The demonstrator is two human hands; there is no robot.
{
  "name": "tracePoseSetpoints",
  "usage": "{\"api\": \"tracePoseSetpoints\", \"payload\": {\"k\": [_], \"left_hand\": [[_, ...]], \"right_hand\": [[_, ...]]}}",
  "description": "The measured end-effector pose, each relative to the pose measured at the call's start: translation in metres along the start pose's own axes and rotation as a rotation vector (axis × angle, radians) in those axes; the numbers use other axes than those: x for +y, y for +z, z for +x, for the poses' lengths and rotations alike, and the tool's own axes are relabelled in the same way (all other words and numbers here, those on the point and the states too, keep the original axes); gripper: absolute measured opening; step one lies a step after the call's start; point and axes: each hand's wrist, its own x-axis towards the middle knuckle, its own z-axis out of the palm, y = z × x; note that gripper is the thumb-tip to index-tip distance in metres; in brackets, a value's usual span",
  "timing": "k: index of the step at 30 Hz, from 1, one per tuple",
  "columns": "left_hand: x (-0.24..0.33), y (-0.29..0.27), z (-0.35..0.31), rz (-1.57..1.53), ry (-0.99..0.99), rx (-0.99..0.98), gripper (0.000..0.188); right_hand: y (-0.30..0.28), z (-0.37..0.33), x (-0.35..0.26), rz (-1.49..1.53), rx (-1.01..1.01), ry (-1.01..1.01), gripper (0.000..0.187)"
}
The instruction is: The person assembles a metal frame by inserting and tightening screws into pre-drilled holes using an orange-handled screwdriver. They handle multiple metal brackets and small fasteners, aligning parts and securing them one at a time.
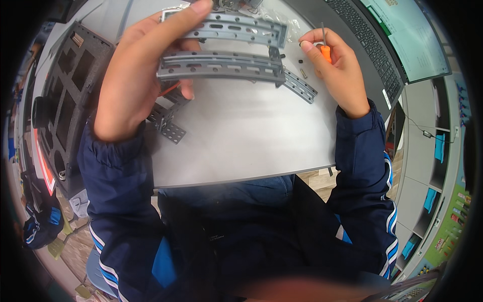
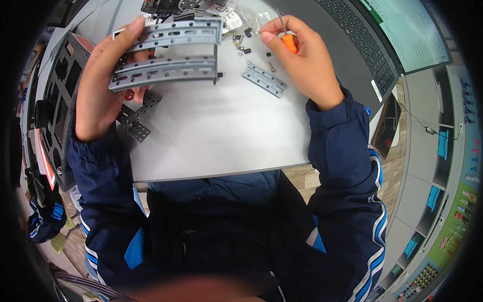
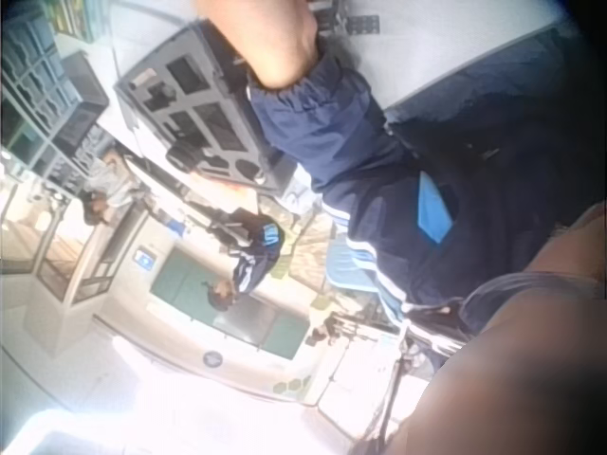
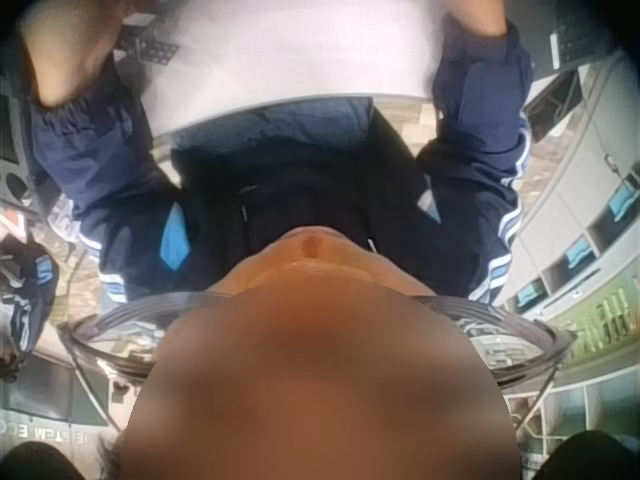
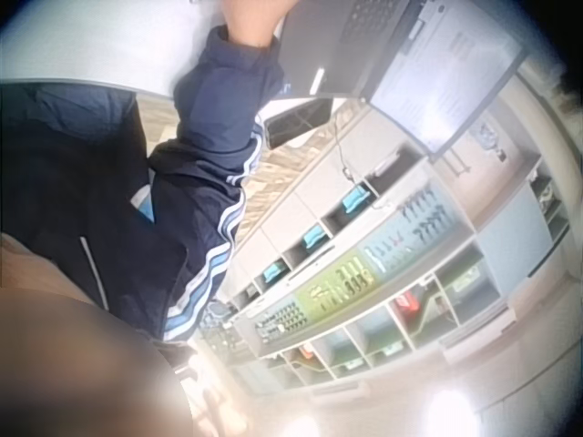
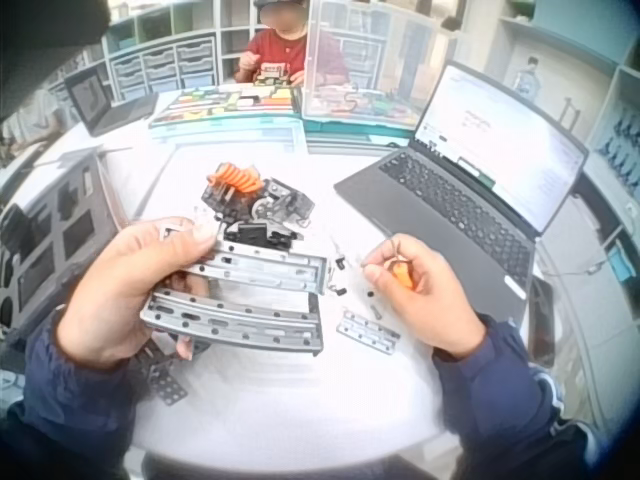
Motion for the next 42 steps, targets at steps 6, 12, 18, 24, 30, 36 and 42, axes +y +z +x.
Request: {"api": "tracePoseSetpoints", "payload": {"k": [6, 12, 18, 24, 30, 36, 42], "left_hand": [[-0.006, 0.003, -0.002, 0.131, 0.087, -0.152, 0.02], [-0.006, 0.012, -0.012, 0.297, 0.061, -0.234, 0.021], [0.002, 0.025, -0.008, 0.501, -0.073, -0.359, 0.023], [0.008, 0.031, -0.002, 0.603, -0.095, -0.4, 0.027], [0.002, 0.034, 0.01, 0.362, -0.1, -0.371, 0.04], [0.0, 0.036, 0.013, 0.29, -0.13, -0.407, 0.034], [0.003, 0.05, 0.01, 0.26, -0.169, -0.383, 0.032]], "right_hand": [[0.002, -0.002, -0.016, 0.346, -0.037, 0.121, 0.021], [0.003, -0.007, -0.029, 0.49, -0.154, 0.142, 0.024], [0.009, -0.012, -0.033, 0.41, -0.208, 0.092, 0.019], [0.013, -0.014, -0.031, 0.286, -0.136, -0.144, 0.017], [0.014, -0.016, -0.028, 0.274, -0.092, -0.204, 0.016], [0.014, -0.018, -0.03, 0.288, -0.106, -0.131, 0.016], [0.019, -0.017, -0.024, 0.297, -0.114, -0.178, 0.016]]}}
